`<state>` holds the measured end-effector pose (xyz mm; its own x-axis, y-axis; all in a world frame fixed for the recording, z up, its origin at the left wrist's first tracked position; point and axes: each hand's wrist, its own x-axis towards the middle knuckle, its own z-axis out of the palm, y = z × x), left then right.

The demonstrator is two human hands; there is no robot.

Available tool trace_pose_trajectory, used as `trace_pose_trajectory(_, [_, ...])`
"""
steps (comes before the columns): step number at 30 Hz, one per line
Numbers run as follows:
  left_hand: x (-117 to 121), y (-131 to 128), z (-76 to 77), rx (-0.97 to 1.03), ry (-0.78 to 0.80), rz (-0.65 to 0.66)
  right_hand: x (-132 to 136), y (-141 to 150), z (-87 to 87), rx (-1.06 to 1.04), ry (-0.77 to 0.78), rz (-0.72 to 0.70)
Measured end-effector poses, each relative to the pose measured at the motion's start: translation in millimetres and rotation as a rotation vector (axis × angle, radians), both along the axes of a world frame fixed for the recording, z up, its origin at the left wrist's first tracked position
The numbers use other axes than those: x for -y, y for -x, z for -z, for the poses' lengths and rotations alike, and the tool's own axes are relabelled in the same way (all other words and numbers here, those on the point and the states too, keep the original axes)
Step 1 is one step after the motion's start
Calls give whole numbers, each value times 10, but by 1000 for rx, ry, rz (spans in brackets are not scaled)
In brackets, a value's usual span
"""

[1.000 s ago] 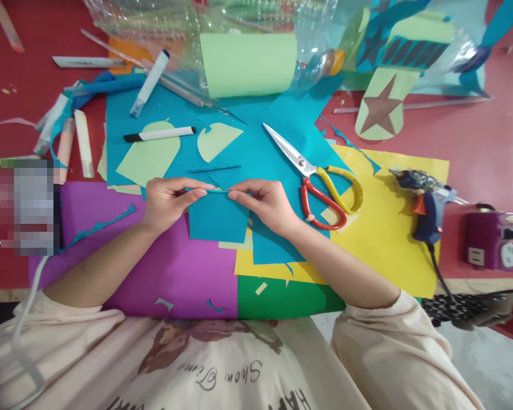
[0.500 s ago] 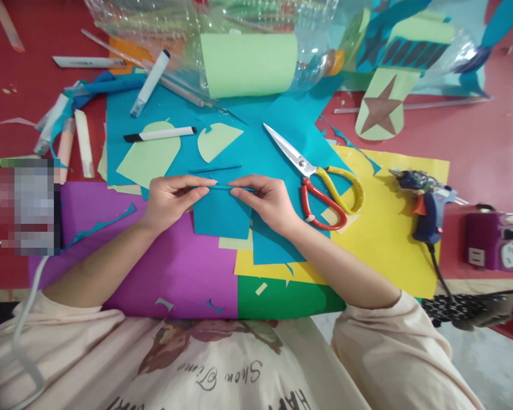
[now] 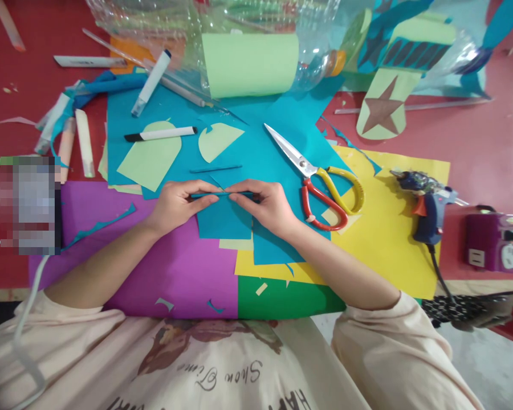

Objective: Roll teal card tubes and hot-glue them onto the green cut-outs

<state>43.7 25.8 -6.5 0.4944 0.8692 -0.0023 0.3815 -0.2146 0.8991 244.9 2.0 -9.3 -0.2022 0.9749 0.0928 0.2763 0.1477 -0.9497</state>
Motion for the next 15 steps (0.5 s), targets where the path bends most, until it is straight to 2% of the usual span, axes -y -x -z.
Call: trace_pose_trajectory(15, [-12, 21, -14, 29, -39, -17, 10, 3, -10, -51, -8, -21])
